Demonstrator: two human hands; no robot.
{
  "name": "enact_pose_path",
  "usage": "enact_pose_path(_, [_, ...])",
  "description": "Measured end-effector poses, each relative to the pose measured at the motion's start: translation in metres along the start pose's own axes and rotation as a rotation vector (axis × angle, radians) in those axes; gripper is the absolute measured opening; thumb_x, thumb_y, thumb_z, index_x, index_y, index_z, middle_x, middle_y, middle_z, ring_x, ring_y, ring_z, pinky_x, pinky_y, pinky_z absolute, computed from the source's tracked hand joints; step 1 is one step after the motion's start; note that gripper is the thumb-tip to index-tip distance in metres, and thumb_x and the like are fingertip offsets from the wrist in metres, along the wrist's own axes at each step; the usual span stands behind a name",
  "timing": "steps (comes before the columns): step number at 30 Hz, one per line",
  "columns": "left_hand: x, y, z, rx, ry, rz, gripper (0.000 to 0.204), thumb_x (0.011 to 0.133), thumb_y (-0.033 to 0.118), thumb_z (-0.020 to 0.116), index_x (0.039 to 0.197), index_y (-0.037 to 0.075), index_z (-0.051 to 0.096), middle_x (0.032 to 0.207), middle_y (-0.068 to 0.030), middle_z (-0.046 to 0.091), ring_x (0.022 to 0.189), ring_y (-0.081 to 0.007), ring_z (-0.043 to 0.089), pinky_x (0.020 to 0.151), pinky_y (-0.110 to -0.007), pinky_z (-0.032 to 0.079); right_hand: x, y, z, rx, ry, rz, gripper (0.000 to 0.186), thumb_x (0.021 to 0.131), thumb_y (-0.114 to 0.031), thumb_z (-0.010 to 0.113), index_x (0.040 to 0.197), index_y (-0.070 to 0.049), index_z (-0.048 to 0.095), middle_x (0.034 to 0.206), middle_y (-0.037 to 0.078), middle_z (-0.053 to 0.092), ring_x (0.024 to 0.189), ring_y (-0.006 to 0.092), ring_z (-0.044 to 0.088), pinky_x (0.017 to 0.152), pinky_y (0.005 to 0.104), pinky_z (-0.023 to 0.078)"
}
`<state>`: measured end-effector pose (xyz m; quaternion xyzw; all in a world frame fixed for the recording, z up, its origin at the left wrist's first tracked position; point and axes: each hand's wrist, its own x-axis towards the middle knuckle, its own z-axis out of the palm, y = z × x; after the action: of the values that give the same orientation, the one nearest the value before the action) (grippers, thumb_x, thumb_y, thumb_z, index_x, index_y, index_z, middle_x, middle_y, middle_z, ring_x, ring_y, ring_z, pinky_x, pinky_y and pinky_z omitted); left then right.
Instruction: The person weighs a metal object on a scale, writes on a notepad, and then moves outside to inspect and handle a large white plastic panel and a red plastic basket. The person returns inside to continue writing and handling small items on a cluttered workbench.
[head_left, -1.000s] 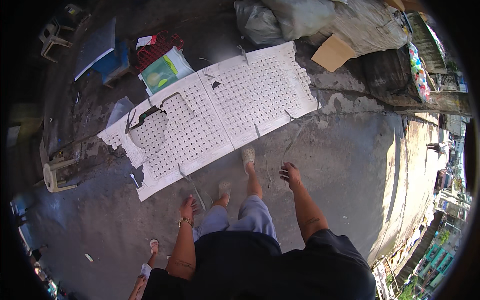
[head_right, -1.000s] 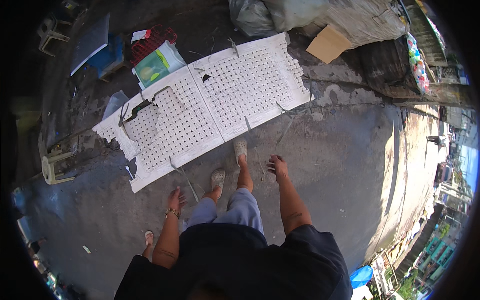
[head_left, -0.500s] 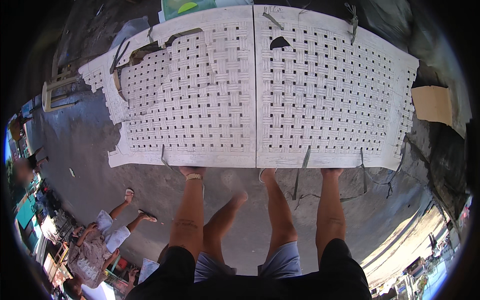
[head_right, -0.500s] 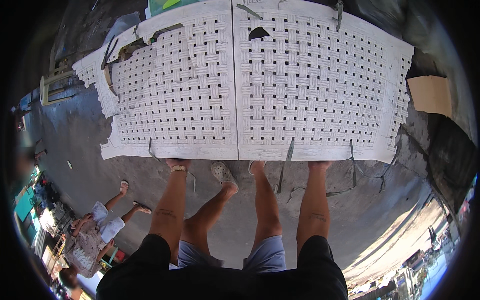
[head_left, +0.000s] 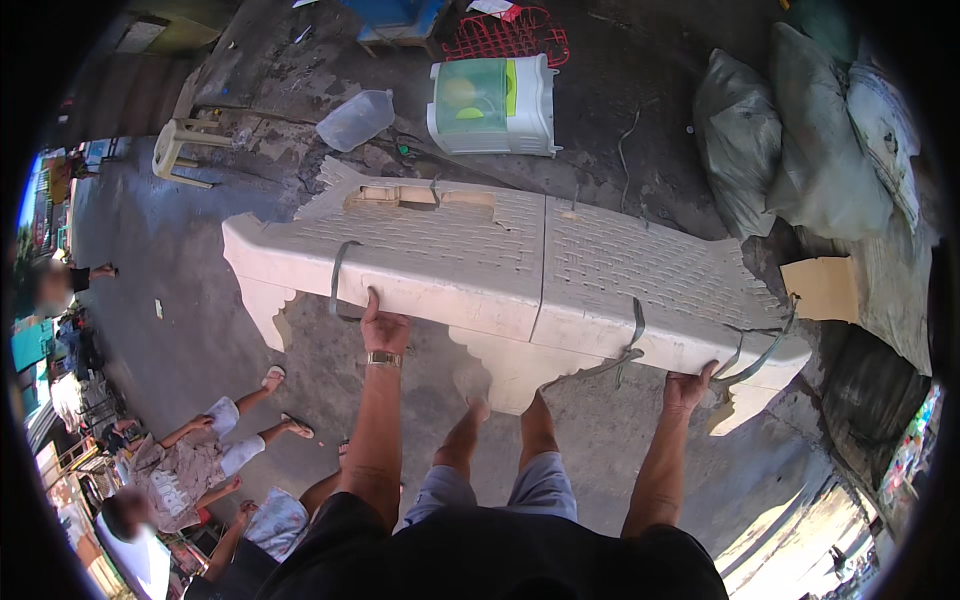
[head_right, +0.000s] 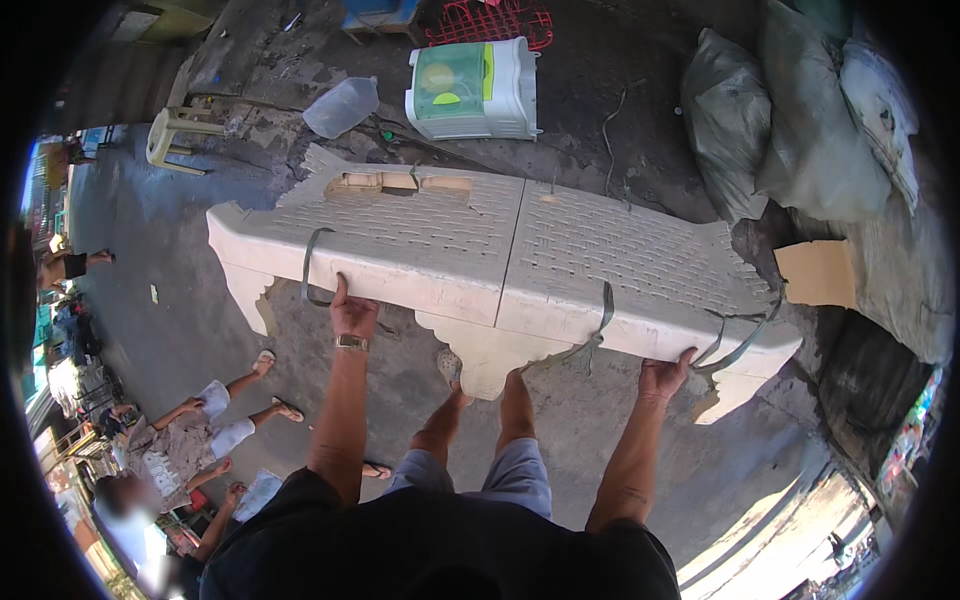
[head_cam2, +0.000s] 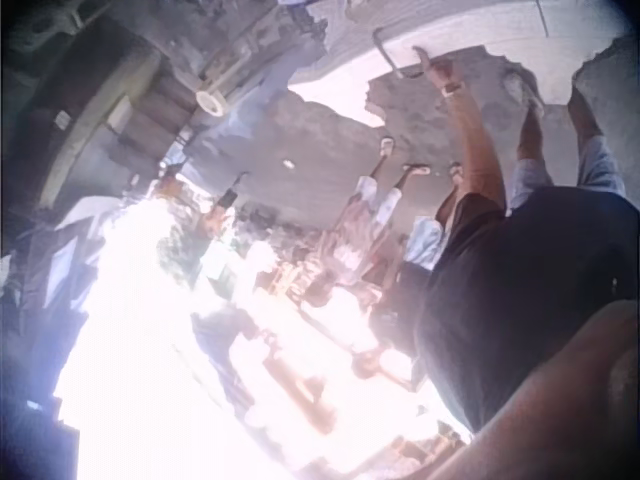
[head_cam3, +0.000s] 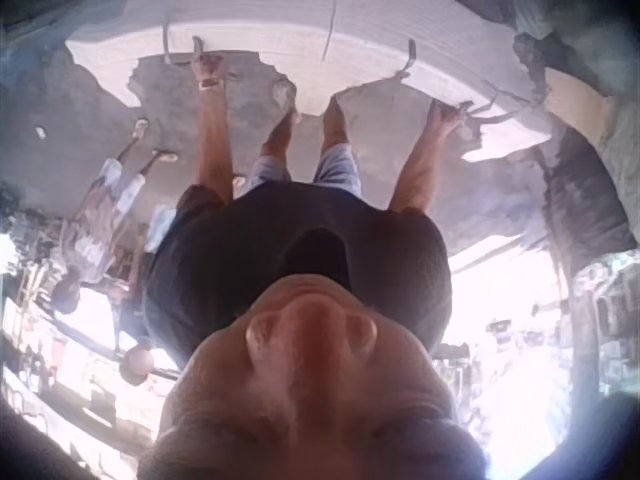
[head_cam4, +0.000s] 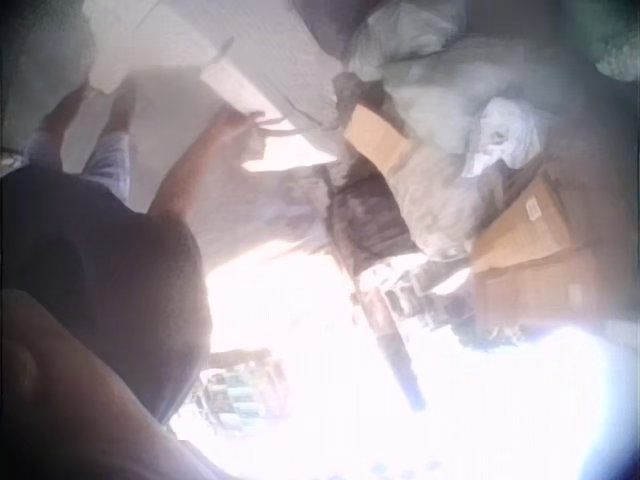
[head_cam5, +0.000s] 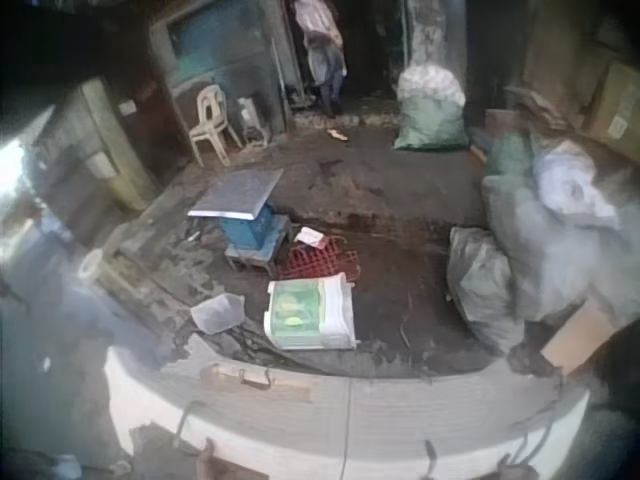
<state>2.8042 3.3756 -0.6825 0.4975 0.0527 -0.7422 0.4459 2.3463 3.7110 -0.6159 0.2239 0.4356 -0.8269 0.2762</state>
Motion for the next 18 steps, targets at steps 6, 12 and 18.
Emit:
enact_pose_path(6, [0.065, 0.03, 0.085, 0.035, -0.067, 0.026, 0.044, 0.086, 0.015, 0.073, 0.126, 0.013, 0.056, 0.124, -0.0038, 0.064, 0.117, -0.0243, 0.059, 0.099, -0.044, 0.049, 0.077, 0.025, 0.11, -0.207, 0.057, -0.019, 0.042, 0.091, -0.017, 0.067, 0.127, -0.006, 0.051, 0.119, 0.01, 0.065, 0.109, 0.0245, 0.063, 0.09, 0.0407, 0.055])
enact_pose_path(12, [-0.013, 0.139, 0.089, 0.238, -0.032, 0.135, 0.036, 0.092, 0.013, 0.065, 0.126, 0.009, 0.055, 0.124, -0.0068, 0.063, 0.115, -0.024, 0.061, 0.097, -0.042, 0.052, -0.039, 0.01, 0.177, -0.253, 0.044, 0.029, 0.04, 0.095, -0.024, 0.059, 0.128, -0.004, 0.051, 0.123, 0.011, 0.063, 0.112, 0.0263, 0.062, 0.092, 0.0424, 0.054])
enact_pose_path(18, [-0.041, 0.224, 0.096, 0.179, 0.0, 0.239, 0.032, 0.092, 0.012, 0.065, 0.123, 0.006, 0.056, 0.118, -0.0077, 0.066, 0.11, -0.0234, 0.064, 0.093, -0.042, 0.054, -0.09, 0.026, 0.252, -0.351, -0.013, 0.077, 0.041, 0.094, -0.024, 0.059, 0.128, -0.002, 0.05, 0.123, 0.012, 0.062, 0.114, 0.0267, 0.061, 0.097, 0.0436, 0.05])
